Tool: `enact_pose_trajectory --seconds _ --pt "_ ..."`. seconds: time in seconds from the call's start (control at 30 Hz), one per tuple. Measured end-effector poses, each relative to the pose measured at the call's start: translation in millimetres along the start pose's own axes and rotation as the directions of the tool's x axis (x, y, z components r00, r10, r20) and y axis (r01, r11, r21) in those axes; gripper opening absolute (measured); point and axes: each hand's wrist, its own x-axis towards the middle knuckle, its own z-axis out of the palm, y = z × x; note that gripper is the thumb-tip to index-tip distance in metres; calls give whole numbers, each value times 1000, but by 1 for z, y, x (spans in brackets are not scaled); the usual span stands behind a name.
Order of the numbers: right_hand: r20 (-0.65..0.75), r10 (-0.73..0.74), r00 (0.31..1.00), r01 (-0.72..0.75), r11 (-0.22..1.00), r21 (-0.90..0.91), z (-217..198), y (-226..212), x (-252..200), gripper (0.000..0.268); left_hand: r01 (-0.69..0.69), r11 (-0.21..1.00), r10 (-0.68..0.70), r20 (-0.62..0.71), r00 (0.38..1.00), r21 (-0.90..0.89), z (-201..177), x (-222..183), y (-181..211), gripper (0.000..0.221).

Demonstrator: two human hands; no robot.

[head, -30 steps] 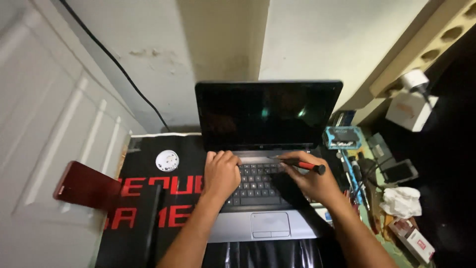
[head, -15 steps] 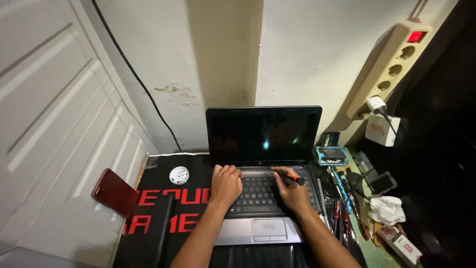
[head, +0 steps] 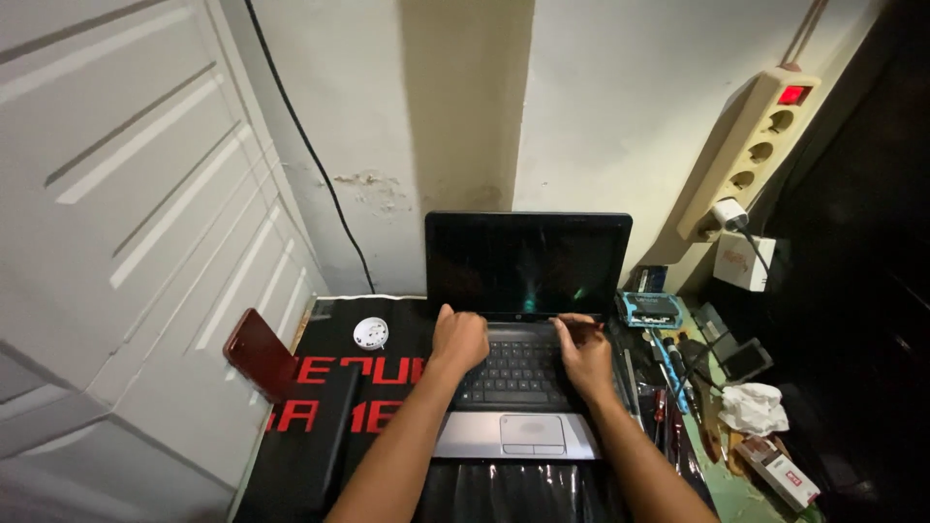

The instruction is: Using a small prying tool to carefully detach the keyboard panel from a laptop by releasing the internal plastic clips.

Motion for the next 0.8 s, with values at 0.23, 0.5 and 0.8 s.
enact_pose_trajectory --seconds 0.23,0.5,0.8 --pt "80 22 997 -29 995 91 -4 -21 10 12 -18 999 12 169 986 33 -4 19 -5 21" --pt "284 44 958 -69 994 79 -5 -23 32 12 -7 996 31 291 956 -85 -33 16 1 27" --pt "394 318 863 -440 855 275 -6 -9 37 22 -85 993 94 122 988 -79 -7 0 -5 23"
